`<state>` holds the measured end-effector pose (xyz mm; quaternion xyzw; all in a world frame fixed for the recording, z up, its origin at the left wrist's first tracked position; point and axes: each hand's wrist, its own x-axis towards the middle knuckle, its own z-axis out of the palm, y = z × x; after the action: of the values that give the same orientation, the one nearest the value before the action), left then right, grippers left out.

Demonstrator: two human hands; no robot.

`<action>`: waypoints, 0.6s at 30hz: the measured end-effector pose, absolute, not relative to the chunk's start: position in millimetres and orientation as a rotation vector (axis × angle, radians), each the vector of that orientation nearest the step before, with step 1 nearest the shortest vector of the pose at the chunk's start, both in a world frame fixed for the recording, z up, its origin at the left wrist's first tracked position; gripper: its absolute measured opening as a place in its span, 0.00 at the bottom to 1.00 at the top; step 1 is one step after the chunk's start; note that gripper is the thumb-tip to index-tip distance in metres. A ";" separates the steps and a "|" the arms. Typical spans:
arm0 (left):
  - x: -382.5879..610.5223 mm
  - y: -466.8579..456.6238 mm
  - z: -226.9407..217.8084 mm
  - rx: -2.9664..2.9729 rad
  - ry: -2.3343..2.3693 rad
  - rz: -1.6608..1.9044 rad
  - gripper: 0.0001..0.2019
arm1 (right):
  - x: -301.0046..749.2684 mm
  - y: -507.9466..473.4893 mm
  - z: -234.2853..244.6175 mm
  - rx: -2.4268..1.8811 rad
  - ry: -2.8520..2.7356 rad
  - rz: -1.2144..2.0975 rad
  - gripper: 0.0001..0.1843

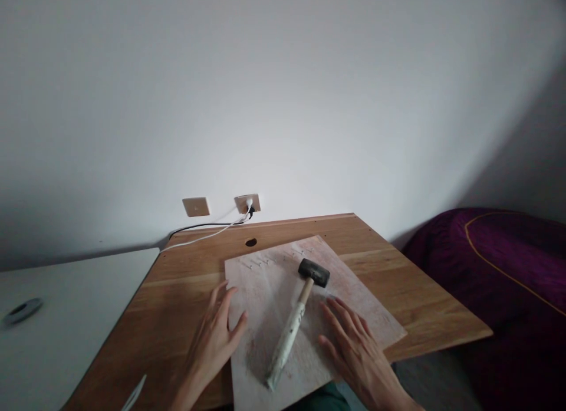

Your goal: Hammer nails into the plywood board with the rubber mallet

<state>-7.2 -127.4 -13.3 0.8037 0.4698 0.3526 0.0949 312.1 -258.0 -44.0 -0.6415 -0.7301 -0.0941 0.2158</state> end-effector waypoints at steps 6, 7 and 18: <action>86.5 -110.9 -20.4 2.348 1.121 1.028 0.19 | 393.0 -269.9 -52.1 -1.951 -1.914 -0.290 0.28; 103.3 -106.9 -22.1 2.335 1.082 1.046 0.20 | 408.7 -272.0 -52.4 -1.971 -1.901 -0.289 0.28; 112.7 -179.4 -3.9 2.514 0.488 0.665 0.26 | 493.7 -276.0 -58.3 -1.980 -1.838 -0.329 0.29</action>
<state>112.7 -179.4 -3.9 0.9211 0.1788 0.2438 0.2453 493.7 -276.0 -58.3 -0.7114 -0.6606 -0.1184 0.2085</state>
